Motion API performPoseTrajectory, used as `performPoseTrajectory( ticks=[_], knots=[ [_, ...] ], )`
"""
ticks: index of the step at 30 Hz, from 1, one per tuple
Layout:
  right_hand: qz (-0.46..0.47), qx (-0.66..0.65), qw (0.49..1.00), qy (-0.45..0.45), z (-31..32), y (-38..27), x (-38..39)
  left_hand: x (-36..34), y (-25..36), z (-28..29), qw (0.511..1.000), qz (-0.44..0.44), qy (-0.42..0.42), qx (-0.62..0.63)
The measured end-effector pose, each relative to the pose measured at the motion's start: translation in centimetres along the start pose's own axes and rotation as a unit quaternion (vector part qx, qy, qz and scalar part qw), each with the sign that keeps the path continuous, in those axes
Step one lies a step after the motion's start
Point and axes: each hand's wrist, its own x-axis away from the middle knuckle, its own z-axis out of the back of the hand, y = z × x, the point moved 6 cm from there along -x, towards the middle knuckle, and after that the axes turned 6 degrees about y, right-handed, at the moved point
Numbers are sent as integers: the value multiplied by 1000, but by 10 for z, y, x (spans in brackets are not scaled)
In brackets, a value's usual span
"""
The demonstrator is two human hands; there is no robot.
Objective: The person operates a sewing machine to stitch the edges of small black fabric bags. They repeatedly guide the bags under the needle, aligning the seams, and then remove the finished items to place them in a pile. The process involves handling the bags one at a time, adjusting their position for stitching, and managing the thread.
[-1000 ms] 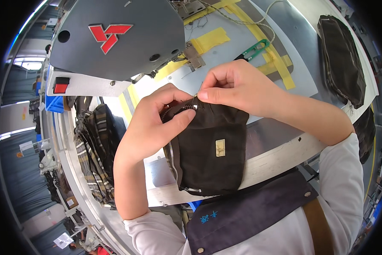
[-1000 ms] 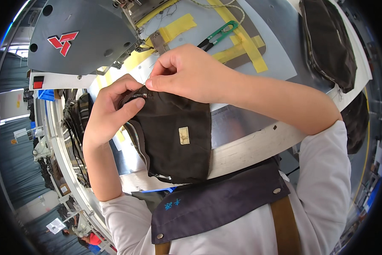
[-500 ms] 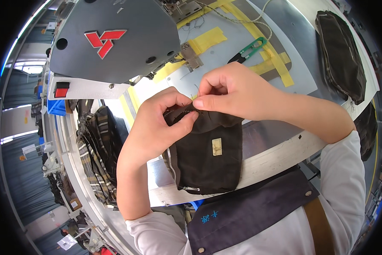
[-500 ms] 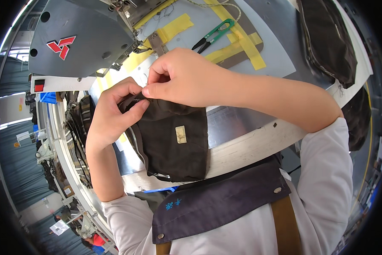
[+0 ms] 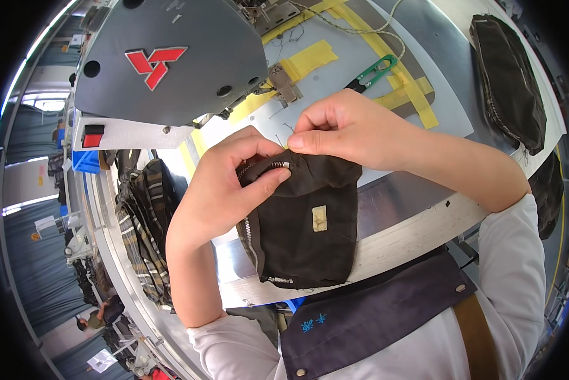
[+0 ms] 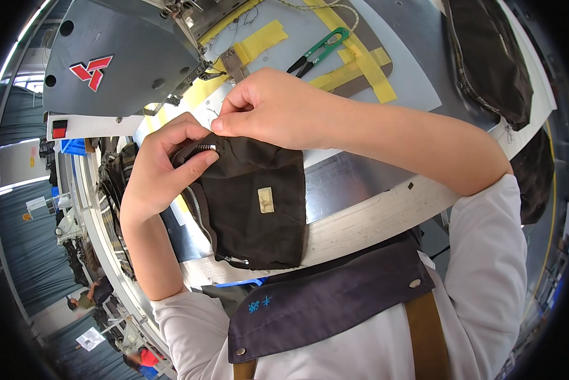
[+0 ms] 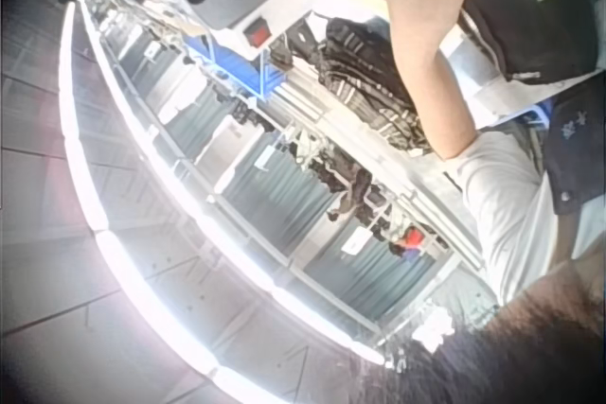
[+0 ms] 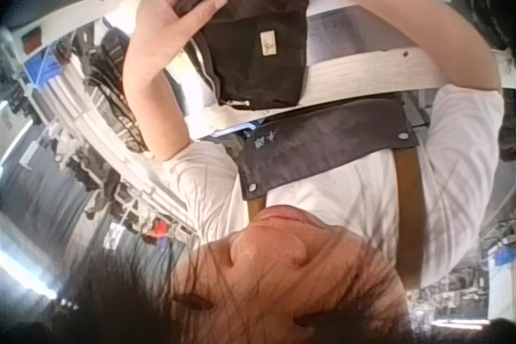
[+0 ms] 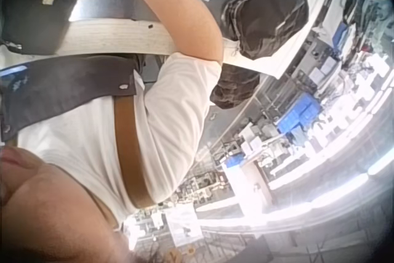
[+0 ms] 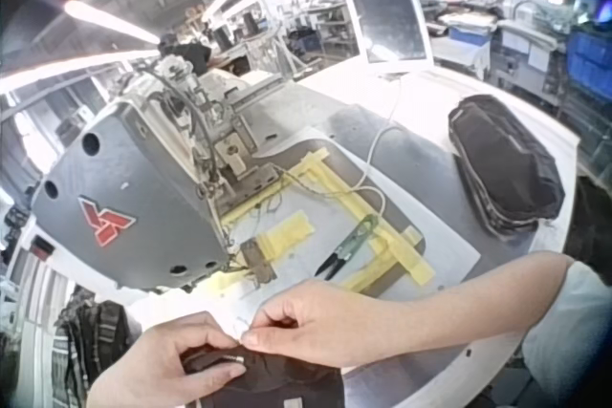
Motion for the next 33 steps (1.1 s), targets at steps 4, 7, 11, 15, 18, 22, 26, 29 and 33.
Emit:
performPoseTrajectory(
  ticks=[4,7,11,15,18,22,26,29,33],
  knots=[
    [4,-4,1000,11,0,0,0,1,0,-1,1000,-2,10,19],
    [19,2,1000,13,0,1,-2,3,-6,-2,996,22,20,86],
    [19,-9,1000,2,-1,3,-4,2,-16,-6,991,29,18,127],
    [24,-20,999,9,-2,5,-3,2,-19,-13,990,6,27,141],
    [45,-26,998,22,-3,7,-4,3,-22,-21,989,1,54,135],
    [33,-7,999,23,-3,8,-2,5,-20,-21,993,-4,60,103],
    [17,1,1000,18,-1,10,-4,6,-26,-19,989,25,41,141],
    [-13,8,1000,7,-1,8,-4,10,-32,-21,981,30,40,186],
    [32,29,999,-20,-5,4,1,9,-30,-22,987,27,38,156]
  ],
)
